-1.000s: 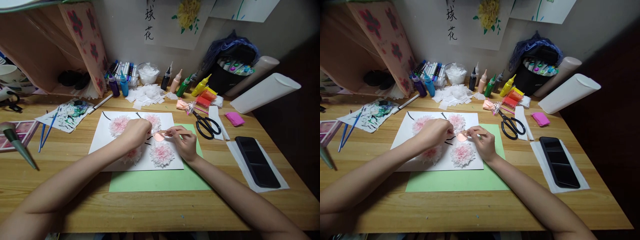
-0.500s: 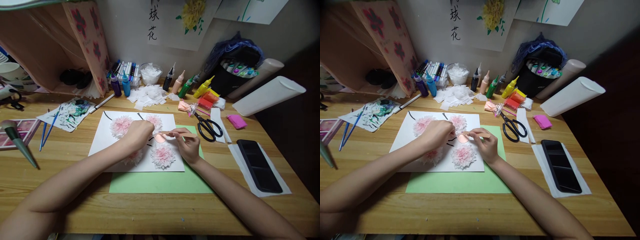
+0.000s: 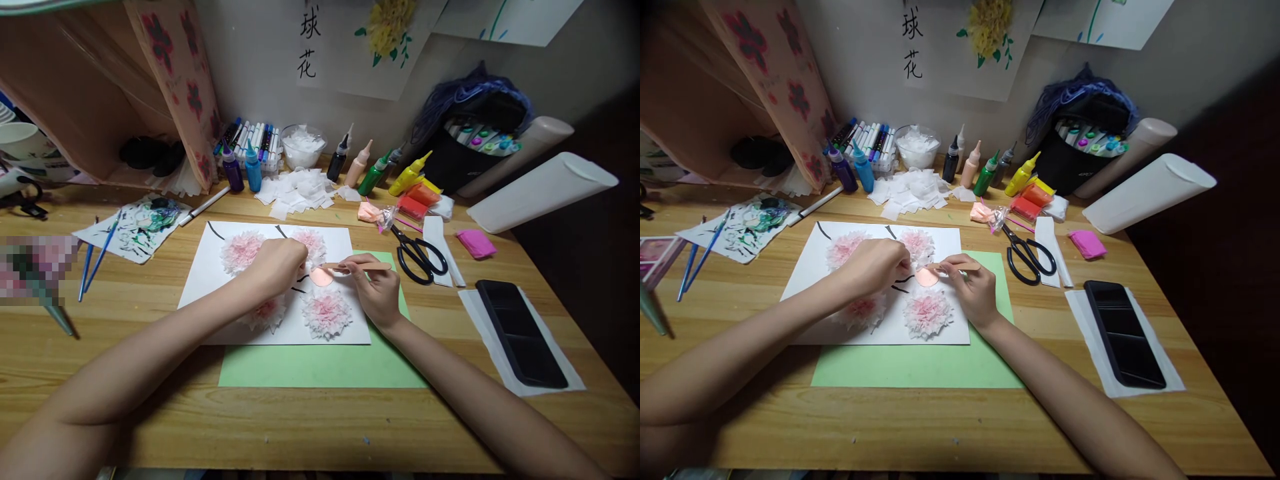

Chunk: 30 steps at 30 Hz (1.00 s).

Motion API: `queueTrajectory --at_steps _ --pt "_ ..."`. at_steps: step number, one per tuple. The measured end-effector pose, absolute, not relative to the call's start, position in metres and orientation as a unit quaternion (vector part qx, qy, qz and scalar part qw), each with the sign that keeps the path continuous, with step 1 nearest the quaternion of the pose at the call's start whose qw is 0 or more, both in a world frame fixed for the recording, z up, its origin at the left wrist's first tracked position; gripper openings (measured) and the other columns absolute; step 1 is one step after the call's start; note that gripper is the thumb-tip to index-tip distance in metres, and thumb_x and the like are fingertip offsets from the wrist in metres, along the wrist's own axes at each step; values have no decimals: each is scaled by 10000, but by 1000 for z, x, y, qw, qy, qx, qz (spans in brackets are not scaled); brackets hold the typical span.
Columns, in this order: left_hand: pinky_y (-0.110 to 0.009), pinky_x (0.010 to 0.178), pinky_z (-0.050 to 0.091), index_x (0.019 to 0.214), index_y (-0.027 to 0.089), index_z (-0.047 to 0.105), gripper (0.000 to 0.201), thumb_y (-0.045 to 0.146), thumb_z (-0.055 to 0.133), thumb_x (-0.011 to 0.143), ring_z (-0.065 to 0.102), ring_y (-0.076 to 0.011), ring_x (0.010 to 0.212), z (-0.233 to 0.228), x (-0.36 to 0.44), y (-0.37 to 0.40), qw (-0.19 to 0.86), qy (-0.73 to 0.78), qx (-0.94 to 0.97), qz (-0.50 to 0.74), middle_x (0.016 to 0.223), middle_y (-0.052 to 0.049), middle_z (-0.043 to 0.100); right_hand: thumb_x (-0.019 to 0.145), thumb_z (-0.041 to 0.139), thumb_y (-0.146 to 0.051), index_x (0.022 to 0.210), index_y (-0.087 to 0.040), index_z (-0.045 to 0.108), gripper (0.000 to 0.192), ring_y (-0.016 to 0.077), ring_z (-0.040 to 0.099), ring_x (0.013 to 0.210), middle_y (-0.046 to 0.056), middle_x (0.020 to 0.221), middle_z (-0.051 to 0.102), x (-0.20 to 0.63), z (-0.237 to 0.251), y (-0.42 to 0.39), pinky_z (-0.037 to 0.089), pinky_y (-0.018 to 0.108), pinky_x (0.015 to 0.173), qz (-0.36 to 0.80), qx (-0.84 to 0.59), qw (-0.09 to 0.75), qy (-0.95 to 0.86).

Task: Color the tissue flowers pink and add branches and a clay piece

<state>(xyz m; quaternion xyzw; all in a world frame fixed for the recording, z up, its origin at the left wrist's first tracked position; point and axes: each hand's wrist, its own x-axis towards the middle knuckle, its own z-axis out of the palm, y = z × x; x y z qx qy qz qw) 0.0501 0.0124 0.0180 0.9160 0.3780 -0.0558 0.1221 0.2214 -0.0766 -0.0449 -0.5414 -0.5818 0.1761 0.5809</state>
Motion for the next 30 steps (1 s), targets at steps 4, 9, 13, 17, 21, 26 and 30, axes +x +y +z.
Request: queueTrajectory --at_steps 4,9,13,17,21,26,30 --pt "-270 525 281 685 152 673 203 117 473 700 628 -217 692 17 49 13 122 375 917 -52 742 -96 698 859 592 -299 740 -181 666 183 165 673 670 34 758 697 222 -45 -76 555 337 605 200 -569 577 -550" --pt "-269 532 294 670 156 668 186 121 487 696 626 -215 682 14 48 14 119 369 921 -47 726 -92 694 838 619 -297 718 -176 683 182 163 671 634 37 721 697 221 -44 -76 557 322 586 212 -576 585 -530" --pt "-271 533 302 664 158 666 190 109 484 692 624 -216 675 15 49 13 117 373 919 -51 728 -89 695 829 628 -290 734 -182 689 156 173 674 652 40 733 704 222 -45 -78 565 340 600 196 -559 594 -544" --pt "-270 536 304 684 162 670 192 110 485 691 624 -216 688 16 49 13 119 372 919 -48 740 -87 699 854 595 -267 742 -189 679 161 171 671 658 35 732 701 224 -46 -81 559 348 612 167 -540 604 -562" --pt "-271 531 298 673 156 666 193 112 480 700 625 -217 683 17 49 13 118 370 920 -48 727 -90 696 861 585 -268 734 -187 666 171 167 670 654 33 727 695 224 -47 -81 563 345 613 167 -543 598 -565" --pt "-269 535 307 681 148 674 195 114 483 707 630 -213 691 18 49 13 118 372 919 -51 733 -96 699 854 594 -292 717 -186 659 184 167 669 668 35 736 689 223 -46 -80 571 342 607 177 -553 582 -570" --pt "-270 538 315 695 148 679 204 101 481 700 635 -217 704 17 50 13 121 374 918 -53 751 -97 704 849 598 -300 720 -184 663 186 169 673 676 44 749 690 223 -46 -79 572 339 614 177 -557 576 -571"
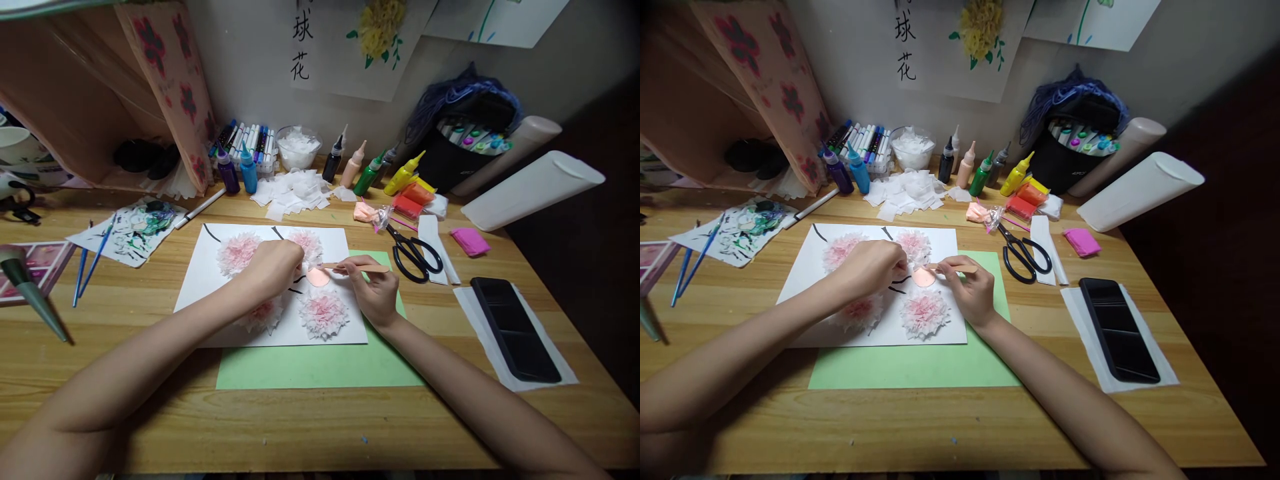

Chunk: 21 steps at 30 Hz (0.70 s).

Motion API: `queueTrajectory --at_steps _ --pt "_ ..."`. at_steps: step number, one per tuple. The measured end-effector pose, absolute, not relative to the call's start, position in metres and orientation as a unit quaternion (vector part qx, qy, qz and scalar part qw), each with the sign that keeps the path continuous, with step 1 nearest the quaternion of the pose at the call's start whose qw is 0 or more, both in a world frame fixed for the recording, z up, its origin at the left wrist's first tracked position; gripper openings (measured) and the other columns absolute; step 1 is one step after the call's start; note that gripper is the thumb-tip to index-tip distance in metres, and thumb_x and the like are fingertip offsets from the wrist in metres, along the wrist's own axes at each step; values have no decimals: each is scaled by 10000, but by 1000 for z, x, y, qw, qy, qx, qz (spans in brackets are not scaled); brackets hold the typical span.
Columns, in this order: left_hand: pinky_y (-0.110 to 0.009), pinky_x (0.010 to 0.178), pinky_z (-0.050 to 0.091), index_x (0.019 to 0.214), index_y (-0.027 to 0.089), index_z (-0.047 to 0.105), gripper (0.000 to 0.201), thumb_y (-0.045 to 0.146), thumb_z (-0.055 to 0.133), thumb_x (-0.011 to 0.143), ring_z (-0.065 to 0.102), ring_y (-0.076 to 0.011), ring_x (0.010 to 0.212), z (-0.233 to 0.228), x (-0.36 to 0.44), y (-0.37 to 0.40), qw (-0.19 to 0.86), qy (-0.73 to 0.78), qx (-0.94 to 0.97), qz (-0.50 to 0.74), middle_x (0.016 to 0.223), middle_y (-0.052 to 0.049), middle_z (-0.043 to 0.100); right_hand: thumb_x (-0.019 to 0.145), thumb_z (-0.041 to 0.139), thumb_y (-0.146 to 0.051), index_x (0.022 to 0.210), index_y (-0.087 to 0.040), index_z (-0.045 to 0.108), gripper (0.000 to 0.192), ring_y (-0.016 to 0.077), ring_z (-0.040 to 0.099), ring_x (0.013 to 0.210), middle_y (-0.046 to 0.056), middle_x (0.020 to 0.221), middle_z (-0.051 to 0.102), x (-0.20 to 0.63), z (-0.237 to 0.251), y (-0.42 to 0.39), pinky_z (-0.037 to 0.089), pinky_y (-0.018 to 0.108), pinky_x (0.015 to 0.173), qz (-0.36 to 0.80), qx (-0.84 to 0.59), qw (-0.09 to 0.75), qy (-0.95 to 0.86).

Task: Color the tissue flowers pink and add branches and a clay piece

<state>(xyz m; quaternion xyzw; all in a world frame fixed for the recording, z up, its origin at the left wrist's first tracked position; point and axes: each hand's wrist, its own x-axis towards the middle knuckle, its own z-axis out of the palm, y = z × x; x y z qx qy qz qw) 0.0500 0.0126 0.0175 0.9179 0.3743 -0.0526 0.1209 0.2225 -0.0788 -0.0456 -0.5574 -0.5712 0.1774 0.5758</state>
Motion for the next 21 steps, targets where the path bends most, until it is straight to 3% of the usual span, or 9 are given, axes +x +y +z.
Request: queueTrajectory --at_steps 13,21 --pt "-272 544 310 724 154 697 209 123 490 724 637 -227 709 16 50 13 120 370 920 -50 765 -102 708 870 562 -218 715 -209 644 175 171 648 705 32 752 704 221 -42 -78 511 328 623 121 -518 532 -659" --pt "-278 524 261 694 152 679 202 124 480 714 629 -218 697 15 50 12 120 370 920 -49 746 -91 701 920 463 -203 847 -213 614 168 160 602 725 27 760 666 221 -38 -77 476 311 666 101 -498 488 -710"
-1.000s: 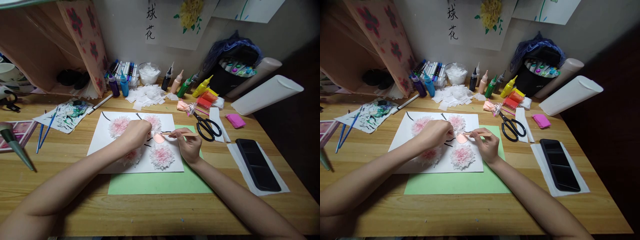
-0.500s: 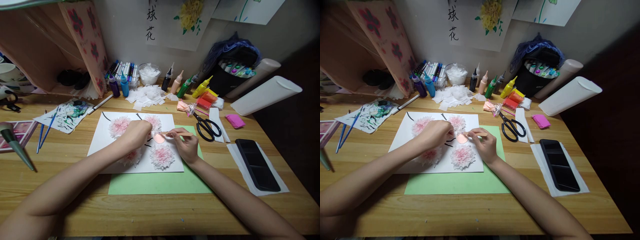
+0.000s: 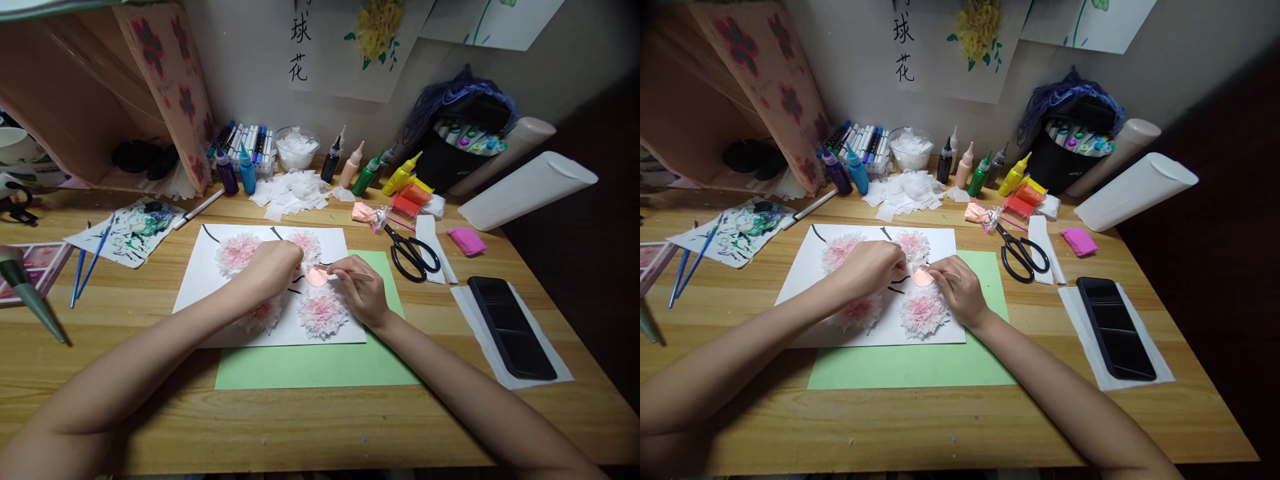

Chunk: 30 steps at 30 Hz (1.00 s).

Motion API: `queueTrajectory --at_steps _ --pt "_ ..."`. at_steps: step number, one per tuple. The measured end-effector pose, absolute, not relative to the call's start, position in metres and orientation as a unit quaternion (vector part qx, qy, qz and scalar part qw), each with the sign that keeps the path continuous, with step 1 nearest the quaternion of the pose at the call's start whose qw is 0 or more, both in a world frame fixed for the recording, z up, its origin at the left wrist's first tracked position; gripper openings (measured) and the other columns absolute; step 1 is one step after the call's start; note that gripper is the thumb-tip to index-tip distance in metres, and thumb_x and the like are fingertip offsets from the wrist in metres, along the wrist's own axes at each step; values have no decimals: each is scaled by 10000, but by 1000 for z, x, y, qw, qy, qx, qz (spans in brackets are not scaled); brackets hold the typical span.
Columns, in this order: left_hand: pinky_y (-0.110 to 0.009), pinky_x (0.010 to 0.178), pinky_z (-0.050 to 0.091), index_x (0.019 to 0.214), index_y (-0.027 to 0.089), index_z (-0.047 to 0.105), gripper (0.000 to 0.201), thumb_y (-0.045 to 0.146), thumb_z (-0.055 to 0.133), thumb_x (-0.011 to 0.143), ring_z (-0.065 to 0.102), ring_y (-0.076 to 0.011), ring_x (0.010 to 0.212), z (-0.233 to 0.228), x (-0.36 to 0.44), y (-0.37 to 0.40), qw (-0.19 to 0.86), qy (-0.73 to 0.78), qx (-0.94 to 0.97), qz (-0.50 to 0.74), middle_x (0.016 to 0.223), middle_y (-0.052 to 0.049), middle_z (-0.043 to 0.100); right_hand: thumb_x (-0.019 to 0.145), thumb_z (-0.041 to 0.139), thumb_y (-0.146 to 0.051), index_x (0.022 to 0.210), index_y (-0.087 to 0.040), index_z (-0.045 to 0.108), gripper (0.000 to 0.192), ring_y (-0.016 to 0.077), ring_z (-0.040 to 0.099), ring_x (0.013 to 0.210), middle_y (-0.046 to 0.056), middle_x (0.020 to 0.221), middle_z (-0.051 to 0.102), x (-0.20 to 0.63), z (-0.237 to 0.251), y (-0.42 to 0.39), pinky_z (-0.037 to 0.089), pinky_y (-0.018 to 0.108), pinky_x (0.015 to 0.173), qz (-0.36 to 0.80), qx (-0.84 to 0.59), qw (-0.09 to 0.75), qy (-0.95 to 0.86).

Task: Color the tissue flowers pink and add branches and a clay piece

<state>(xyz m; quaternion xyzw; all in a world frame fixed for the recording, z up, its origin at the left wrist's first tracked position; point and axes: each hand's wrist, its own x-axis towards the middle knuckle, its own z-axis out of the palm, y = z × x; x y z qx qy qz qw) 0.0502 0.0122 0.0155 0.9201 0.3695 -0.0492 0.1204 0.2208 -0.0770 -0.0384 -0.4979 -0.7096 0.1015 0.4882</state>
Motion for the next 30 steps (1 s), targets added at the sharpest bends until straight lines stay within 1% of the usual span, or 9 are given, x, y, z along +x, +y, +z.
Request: queueTrajectory --at_steps 4,9,13,16,20,26,30 --pt "-279 512 237 653 155 653 180 117 485 704 619 -212 672 15 50 12 114 370 921 -54 716 -82 690 933 442 -218 842 -217 615 195 167 608 741 23 767 671 221 -39 -78 467 318 687 101 -498 525 -683" --pt "-277 509 221 641 151 639 176 116 477 702 611 -207 662 15 50 13 114 370 921 -51 708 -81 685 929 452 -207 860 -216 625 187 163 610 750 26 789 674 220 -40 -77 465 311 691 118 -509 504 -687" --pt "-278 512 229 663 144 655 195 117 466 705 612 -206 675 16 51 12 116 372 919 -57 723 -88 689 934 449 -211 830 -212 635 213 152 620 737 19 771 671 219 -39 -75 474 298 676 128 -529 494 -679" --pt "-277 515 233 683 137 663 203 118 463 708 616 -204 690 16 51 12 116 372 919 -58 739 -92 690 937 452 -230 789 -205 638 239 143 643 731 19 774 672 219 -40 -73 491 292 672 156 -544 507 -650" --pt "-279 512 223 667 137 657 195 116 466 702 615 -202 685 16 51 13 110 372 920 -61 731 -90 688 926 481 -264 752 -199 637 242 142 653 712 24 773 677 219 -42 -73 514 293 665 169 -541 549 -614" --pt "-282 514 231 660 159 658 181 114 485 690 619 -211 682 13 49 12 105 369 921 -58 742 -82 700 930 470 -295 751 -194 638 265 145 648 716 33 772 666 221 -44 -73 519 297 677 191 -549 534 -614" --pt "-281 520 243 664 167 659 172 116 498 696 624 -214 695 10 48 13 105 369 922 -48 746 -80 706 930 466 -328 767 -193 620 262 124 635 683 14 776 627 225 -43 -71 513 269 646 226 -535 601 -548"
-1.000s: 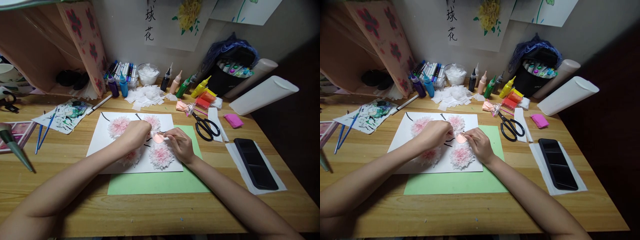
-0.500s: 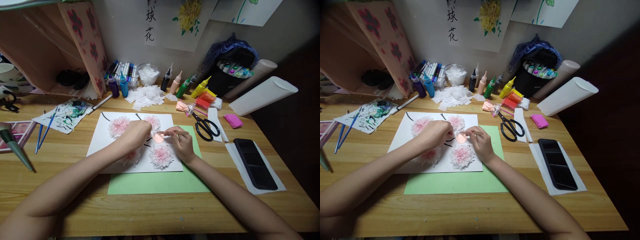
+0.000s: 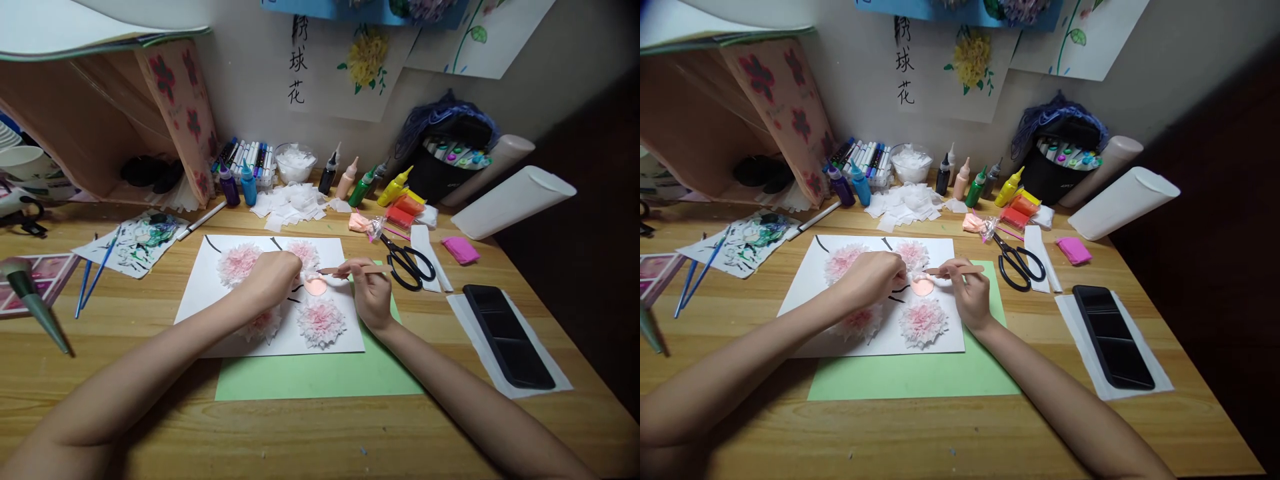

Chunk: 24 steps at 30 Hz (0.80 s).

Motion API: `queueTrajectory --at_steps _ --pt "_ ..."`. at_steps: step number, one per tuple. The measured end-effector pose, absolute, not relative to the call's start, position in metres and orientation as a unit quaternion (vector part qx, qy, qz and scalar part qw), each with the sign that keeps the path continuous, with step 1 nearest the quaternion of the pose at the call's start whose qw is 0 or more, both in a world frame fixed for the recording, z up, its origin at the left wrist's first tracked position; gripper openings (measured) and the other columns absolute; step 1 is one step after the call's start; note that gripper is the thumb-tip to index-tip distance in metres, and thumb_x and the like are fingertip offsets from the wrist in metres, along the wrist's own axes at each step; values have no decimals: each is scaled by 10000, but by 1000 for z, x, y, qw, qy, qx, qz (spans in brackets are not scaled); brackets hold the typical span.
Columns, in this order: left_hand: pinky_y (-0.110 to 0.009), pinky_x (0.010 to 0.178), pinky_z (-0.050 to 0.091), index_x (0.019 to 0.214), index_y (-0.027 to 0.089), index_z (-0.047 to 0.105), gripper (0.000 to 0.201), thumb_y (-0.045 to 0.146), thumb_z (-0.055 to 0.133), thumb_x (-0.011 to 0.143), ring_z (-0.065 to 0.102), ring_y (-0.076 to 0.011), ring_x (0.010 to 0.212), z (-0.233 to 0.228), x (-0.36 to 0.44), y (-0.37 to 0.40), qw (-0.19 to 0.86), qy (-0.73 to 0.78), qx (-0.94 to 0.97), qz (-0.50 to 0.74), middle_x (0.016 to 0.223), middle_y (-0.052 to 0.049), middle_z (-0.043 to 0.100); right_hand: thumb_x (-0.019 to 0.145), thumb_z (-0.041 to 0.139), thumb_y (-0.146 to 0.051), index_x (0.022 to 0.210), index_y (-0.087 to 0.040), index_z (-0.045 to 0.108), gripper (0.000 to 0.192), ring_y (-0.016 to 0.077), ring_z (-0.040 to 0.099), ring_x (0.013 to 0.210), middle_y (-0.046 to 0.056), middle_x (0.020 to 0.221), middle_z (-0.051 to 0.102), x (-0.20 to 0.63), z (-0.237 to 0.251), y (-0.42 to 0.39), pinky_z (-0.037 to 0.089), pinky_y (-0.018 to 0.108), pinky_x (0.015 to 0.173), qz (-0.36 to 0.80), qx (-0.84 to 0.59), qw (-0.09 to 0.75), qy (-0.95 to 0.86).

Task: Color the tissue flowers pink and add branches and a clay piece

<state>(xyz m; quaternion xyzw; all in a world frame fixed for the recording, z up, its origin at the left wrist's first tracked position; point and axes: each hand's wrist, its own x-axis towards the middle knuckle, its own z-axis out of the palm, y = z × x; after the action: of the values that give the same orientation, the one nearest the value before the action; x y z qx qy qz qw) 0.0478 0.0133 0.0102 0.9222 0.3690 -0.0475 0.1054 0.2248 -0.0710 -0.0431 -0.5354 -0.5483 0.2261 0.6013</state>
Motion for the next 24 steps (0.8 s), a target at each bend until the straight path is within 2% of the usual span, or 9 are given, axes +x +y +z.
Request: queueTrajectory --at_steps 4,12,15,17,20,24 --pt "-280 521 249 662 161 658 184 87 489 671 623 -212 692 11 47 14 106 370 922 -47 741 -85 704 929 455 -375 770 -193 586 275 106 619 627 -14 728 581 230 -42 -68 499 249 614 265 -548 632 -480" --pt "-281 532 269 667 159 666 176 95 502 675 633 -220 716 12 49 12 119 378 917 -47 765 -93 707 908 504 -338 794 -202 616 209 127 634 685 4 777 610 227 -46 -72 501 262 650 278 -513 604 -543" --pt "-279 536 290 665 160 679 173 101 516 670 635 -218 712 15 47 12 127 378 916 -48 753 -89 708 864 566 -386 815 -210 593 185 130 634 715 -6 783 600 226 -45 -68 502 267 694 322 -530 632 -464" --pt "-269 550 318 689 177 696 173 121 533 678 634 -205 720 22 44 16 149 374 915 -35 759 -70 712 819 605 -447 805 -211 567 239 134 631 702 -14 745 601 226 -44 -65 503 276 704 383 -535 646 -388" --pt "-257 607 377 784 215 712 165 222 552 745 629 -195 793 38 34 32 181 403 896 29 855 -39 720 784 612 -507 781 -210 556 302 141 612 660 -18 667 599 225 -46 -62 501 288 697 448 -519 660 -307" --pt "-273 713 428 908 196 695 265 346 489 834 612 -222 950 44 20 68 144 527 831 105 1011 -71 703 740 664 -469 757 -210 576 274 136 579 656 -19 692 572 222 -50 -63 495 283 692 481 -493 680 -252"
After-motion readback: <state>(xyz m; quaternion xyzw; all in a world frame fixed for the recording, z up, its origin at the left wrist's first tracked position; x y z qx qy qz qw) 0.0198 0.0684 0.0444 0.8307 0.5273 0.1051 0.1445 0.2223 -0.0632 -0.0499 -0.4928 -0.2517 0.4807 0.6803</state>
